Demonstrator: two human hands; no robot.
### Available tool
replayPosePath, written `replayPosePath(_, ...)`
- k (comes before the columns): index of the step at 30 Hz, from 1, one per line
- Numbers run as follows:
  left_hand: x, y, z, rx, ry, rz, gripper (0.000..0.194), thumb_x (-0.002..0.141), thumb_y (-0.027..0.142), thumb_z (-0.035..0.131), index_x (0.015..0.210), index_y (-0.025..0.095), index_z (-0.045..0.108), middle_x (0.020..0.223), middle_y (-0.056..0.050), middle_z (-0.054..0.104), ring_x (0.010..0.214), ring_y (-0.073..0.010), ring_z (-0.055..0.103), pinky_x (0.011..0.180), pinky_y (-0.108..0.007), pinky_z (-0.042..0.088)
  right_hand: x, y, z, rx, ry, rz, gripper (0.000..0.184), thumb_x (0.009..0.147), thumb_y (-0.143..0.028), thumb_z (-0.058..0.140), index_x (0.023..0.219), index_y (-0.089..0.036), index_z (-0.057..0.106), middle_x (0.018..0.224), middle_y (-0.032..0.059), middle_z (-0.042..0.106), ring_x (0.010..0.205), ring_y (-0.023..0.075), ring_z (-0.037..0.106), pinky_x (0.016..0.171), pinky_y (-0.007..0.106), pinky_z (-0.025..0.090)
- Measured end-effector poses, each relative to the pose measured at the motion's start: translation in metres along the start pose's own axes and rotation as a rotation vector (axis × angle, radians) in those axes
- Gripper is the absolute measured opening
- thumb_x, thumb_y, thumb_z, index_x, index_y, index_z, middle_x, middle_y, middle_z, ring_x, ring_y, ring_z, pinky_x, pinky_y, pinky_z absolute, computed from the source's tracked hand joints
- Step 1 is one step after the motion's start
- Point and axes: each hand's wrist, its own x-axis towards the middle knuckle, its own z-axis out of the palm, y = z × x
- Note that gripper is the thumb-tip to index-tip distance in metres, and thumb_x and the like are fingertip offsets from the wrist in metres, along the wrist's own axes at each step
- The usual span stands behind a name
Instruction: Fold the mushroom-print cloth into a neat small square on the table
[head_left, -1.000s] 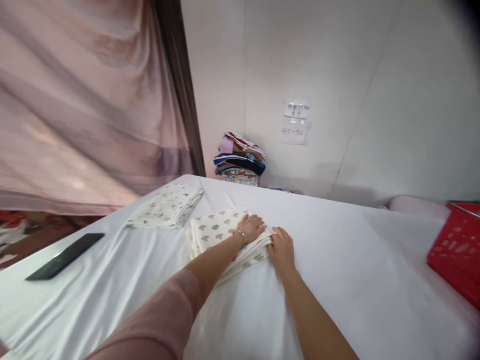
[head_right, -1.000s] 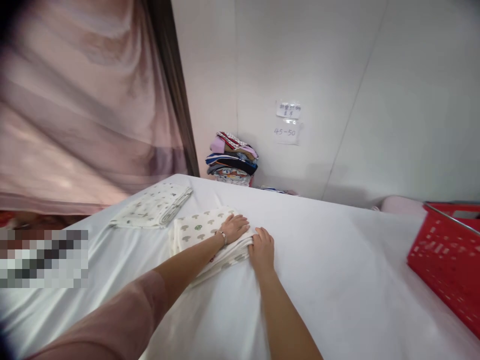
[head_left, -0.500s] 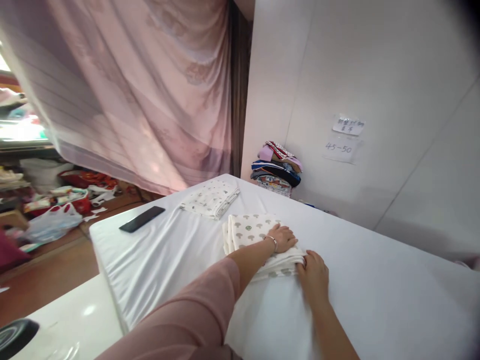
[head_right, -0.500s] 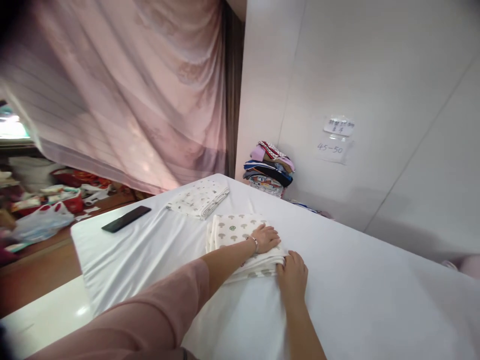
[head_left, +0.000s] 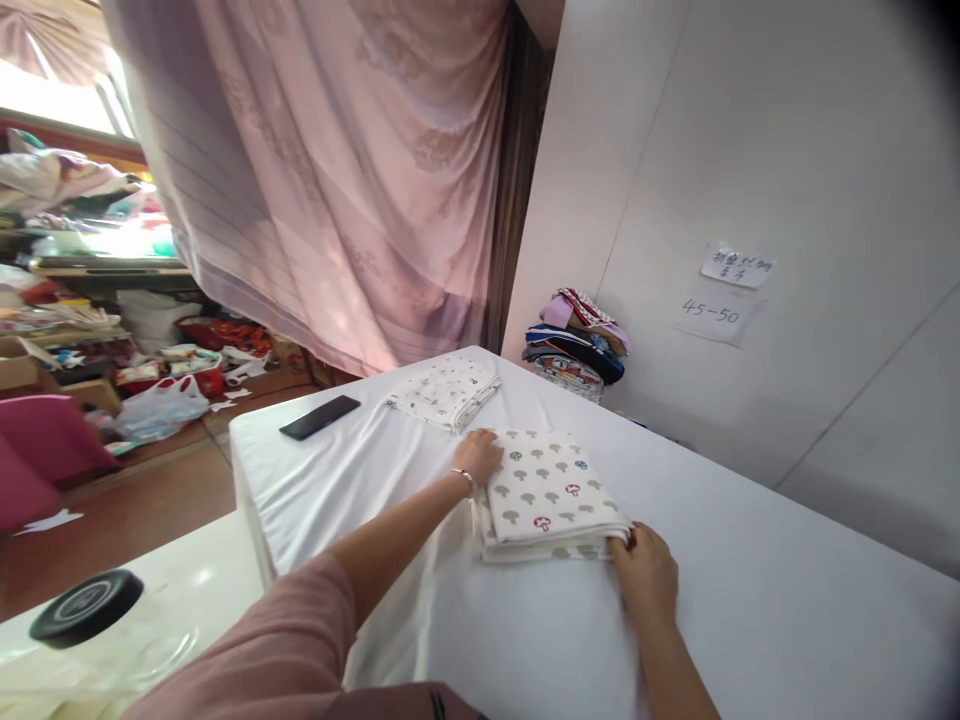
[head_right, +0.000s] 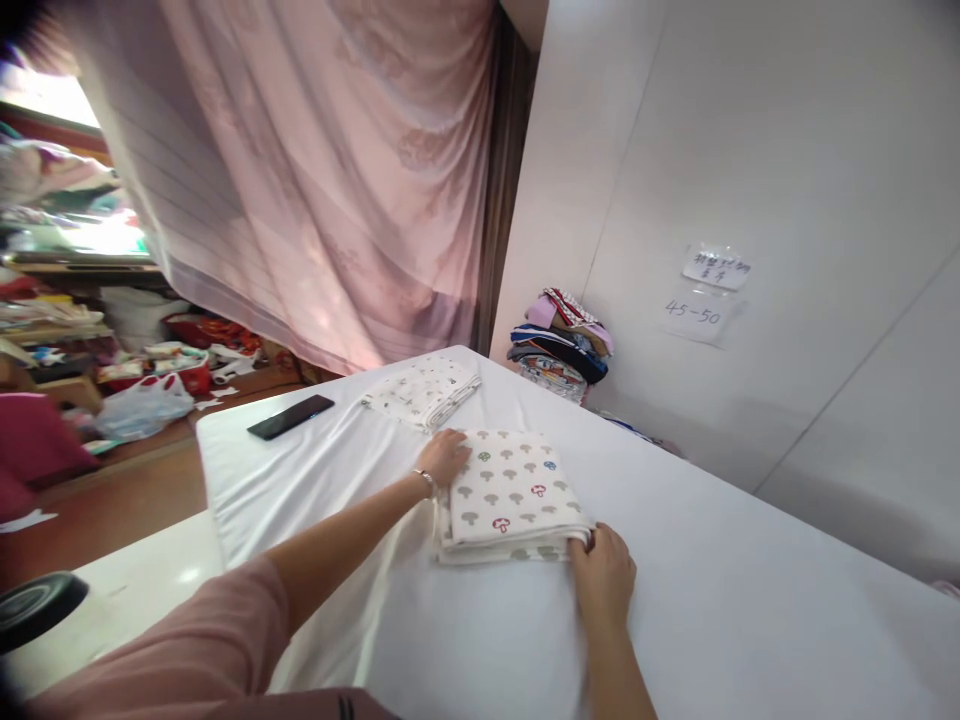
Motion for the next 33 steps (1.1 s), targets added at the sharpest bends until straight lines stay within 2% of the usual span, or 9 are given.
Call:
replayPosePath(3,-0.013,-0.025,-0.010,-0.022,0.009,-0.200,0.038,0.082,0.044,0.043,0.105,0.016,0.055,0.111,-0.012,0.057,0.101,-0.0250,0.054,0.082,-0.034,0.041,0.000,-0.001,0.001,-0.022,-0.013,0.004,0.025,0.079,-0.037,0.043,0.090,-0.018,0.055,0.102,0.0108,0.060,0.096,0.0247,0.053,0.078,0.034,0.037)
replayPosePath(6,-0.018,-0.027,-0.006,-0.067,-0.031,-0.300,0.042,0.079,0.054,0.042,0.091,0.018,0.059,0.102,-0.010,0.062,0.089,-0.0217,0.059,0.073,-0.029,0.042,0.001,0.001,0.004,-0.011,-0.053,-0.014,0.024,0.080,-0.034,0.040,0.090,-0.018,0.056,0.099,0.0099,0.061,0.094,0.0235,0.053,0.077,0.033,0.038)
replayPosePath(8,-0.016,-0.023,-0.003,-0.087,-0.050,-0.322,0.045,0.077,0.059,0.041,0.084,0.019,0.060,0.102,-0.009,0.062,0.089,-0.0211,0.059,0.072,-0.028,0.041,0.002,0.003,0.005,0.006,-0.088,-0.030,0.025,0.081,-0.031,0.038,0.090,-0.018,0.056,0.096,0.0090,0.062,0.092,0.0223,0.054,0.077,0.032,0.038)
replayPosePath(12,-0.008,-0.019,-0.002,-0.096,-0.103,-0.334,0.045,0.070,0.058,0.050,0.082,0.016,0.063,0.105,-0.012,0.062,0.092,-0.0242,0.059,0.069,-0.027,0.041,0.008,0.008,0.005,0.026,-0.145,-0.040,0.026,0.080,-0.028,0.036,0.093,-0.018,0.057,0.097,0.0085,0.062,0.091,0.0214,0.054,0.077,0.030,0.039)
replayPosePath(16,-0.014,-0.019,-0.003,-0.111,-0.144,-0.303,0.030,0.071,0.043,0.054,0.077,0.016,0.064,0.095,-0.010,0.066,0.087,-0.0217,0.060,0.065,-0.025,0.040,0.013,0.017,0.003,0.039,-0.034,-0.016,0.030,0.079,-0.027,0.036,0.100,-0.016,0.056,0.103,0.0102,0.060,0.096,0.0219,0.053,0.082,0.031,0.038)
replayPosePath(18,-0.024,-0.018,-0.001,-0.126,-0.148,-0.276,0.025,0.072,0.040,0.054,0.076,0.017,0.064,0.094,-0.009,0.066,0.086,-0.0207,0.060,0.065,-0.025,0.040,0.013,0.023,0.002,-0.016,-0.058,0.050,0.028,0.079,-0.028,0.037,0.094,-0.016,0.057,0.098,0.0110,0.061,0.092,0.0231,0.054,0.078,0.032,0.039)
replayPosePath(21,-0.040,-0.018,0.002,-0.155,-0.162,-0.256,0.027,0.074,0.042,0.053,0.072,0.017,0.064,0.087,-0.008,0.067,0.081,-0.0200,0.061,0.063,-0.025,0.040,0.010,0.029,0.001,-0.069,-0.161,0.118,0.024,0.080,-0.032,0.037,0.083,-0.018,0.057,0.088,0.0095,0.062,0.083,0.0232,0.056,0.069,0.031,0.040)
replayPosePath(26,-0.041,-0.020,0.002,-0.195,-0.177,-0.268,0.045,0.077,0.057,0.043,0.068,0.018,0.063,0.074,-0.008,0.067,0.071,-0.0203,0.062,0.057,-0.026,0.040,0.003,0.025,0.000,-0.014,-0.157,0.136,0.025,0.081,-0.035,0.036,0.086,-0.021,0.057,0.087,0.0063,0.062,0.082,0.0206,0.057,0.065,0.028,0.040)
replayPosePath(33,-0.038,-0.021,0.004,-0.172,-0.169,-0.213,0.031,0.076,0.044,0.048,0.068,0.018,0.062,0.080,-0.008,0.067,0.078,-0.0201,0.061,0.059,-0.025,0.039,0.009,0.020,-0.001,0.004,-0.076,0.186,0.030,0.076,-0.022,0.036,0.092,-0.018,0.061,0.098,0.0066,0.062,0.094,0.0199,0.055,0.075,0.027,0.039)
